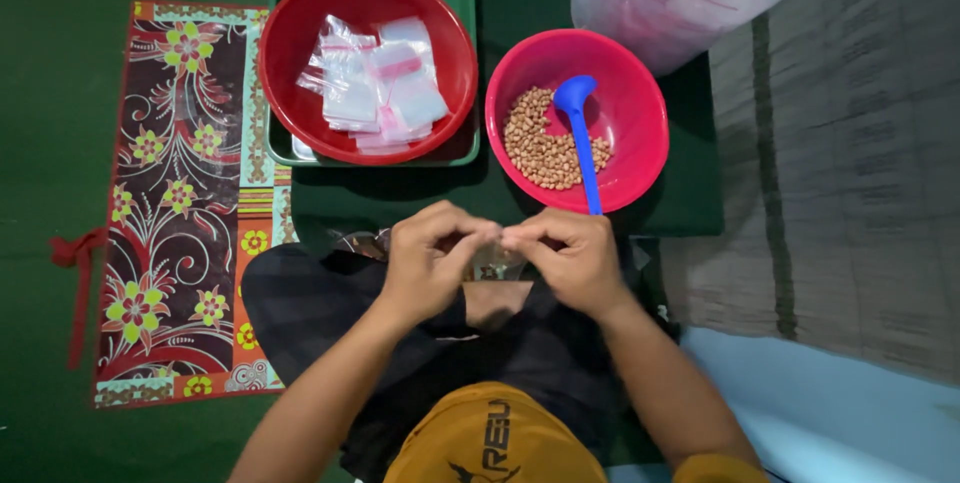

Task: Packaging small beans into plastic zip-lock bags using a spoon and sealing them by hand.

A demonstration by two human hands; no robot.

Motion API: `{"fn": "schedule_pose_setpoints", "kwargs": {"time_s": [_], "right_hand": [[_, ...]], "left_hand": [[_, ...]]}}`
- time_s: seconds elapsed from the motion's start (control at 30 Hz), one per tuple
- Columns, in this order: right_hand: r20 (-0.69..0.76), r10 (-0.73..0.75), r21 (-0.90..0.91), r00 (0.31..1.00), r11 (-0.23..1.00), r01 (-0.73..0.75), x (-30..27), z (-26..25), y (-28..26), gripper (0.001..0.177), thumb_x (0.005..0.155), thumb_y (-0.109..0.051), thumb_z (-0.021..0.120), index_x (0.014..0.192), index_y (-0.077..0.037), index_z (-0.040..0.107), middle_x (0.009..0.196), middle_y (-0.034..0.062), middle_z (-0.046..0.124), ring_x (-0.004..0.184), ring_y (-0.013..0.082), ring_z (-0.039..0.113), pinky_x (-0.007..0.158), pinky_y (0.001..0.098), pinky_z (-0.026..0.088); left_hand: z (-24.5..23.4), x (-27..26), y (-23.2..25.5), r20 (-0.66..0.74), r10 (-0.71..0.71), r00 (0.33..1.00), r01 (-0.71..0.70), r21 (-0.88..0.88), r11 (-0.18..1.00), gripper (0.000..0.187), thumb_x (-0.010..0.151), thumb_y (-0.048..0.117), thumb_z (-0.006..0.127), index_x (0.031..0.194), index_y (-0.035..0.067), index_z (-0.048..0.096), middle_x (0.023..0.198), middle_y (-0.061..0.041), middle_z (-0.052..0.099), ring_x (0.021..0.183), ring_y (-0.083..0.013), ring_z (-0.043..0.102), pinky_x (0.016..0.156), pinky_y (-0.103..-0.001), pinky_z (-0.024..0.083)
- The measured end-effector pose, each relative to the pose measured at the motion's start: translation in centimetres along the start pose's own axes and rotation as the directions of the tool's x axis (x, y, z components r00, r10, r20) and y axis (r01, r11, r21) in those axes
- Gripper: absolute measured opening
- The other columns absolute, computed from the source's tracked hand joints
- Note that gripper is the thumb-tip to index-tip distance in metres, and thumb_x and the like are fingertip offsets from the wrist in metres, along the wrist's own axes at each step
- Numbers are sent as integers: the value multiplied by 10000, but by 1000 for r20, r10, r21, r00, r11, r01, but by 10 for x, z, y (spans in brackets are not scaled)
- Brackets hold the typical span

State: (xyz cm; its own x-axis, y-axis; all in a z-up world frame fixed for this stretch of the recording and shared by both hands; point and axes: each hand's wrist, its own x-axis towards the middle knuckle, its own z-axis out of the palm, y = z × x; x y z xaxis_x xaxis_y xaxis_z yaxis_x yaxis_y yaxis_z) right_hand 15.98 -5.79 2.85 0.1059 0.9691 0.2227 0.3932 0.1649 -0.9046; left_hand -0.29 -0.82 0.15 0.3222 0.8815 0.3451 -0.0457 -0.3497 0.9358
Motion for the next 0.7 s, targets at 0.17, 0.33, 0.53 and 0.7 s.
{"fn": "schedule_pose_setpoints", "kwargs": {"time_s": [0.17,0.33,0.53,0.7], "right_hand": [[86,215,-107,973,973,-206,22,-32,-11,66,755,-23,651,772,-41,711,625,152,672,553,205,635,531,323,503],[-312,256,-27,915,960,-277,89,-102,-23,132,904,-16,477,810,-52,563,581,104,573,424,135,553,411,175,444],[-350,221,693,910,715,93,94,-150,6,981,733,-176,866,1379,84,176,1393,355,350,1224,416,587,1031,355,573],[-118,249,605,961,785,-129,33,-104,35,426,835,-231,647,1196,-49,513,1036,132,614,940,234,621,807,312,510]], "left_hand": [[7,-18,-13,78,-173,982,178,-64,982,332,658,89,787,972,93,677,693,-91,676,565,-165,614,540,-264,477],[4,-39,-35,167,-403,900,409,-6,912,493,679,151,789,1128,67,606,784,-121,701,672,-184,650,608,-307,511],[-9,-50,-32,309,-526,792,556,-11,831,329,788,97,675,1108,83,599,808,10,644,679,-58,577,658,-196,475],[-26,-44,-31,265,-387,883,369,116,922,169,779,156,689,939,102,683,886,-1,705,785,-59,630,714,-202,488]]}}
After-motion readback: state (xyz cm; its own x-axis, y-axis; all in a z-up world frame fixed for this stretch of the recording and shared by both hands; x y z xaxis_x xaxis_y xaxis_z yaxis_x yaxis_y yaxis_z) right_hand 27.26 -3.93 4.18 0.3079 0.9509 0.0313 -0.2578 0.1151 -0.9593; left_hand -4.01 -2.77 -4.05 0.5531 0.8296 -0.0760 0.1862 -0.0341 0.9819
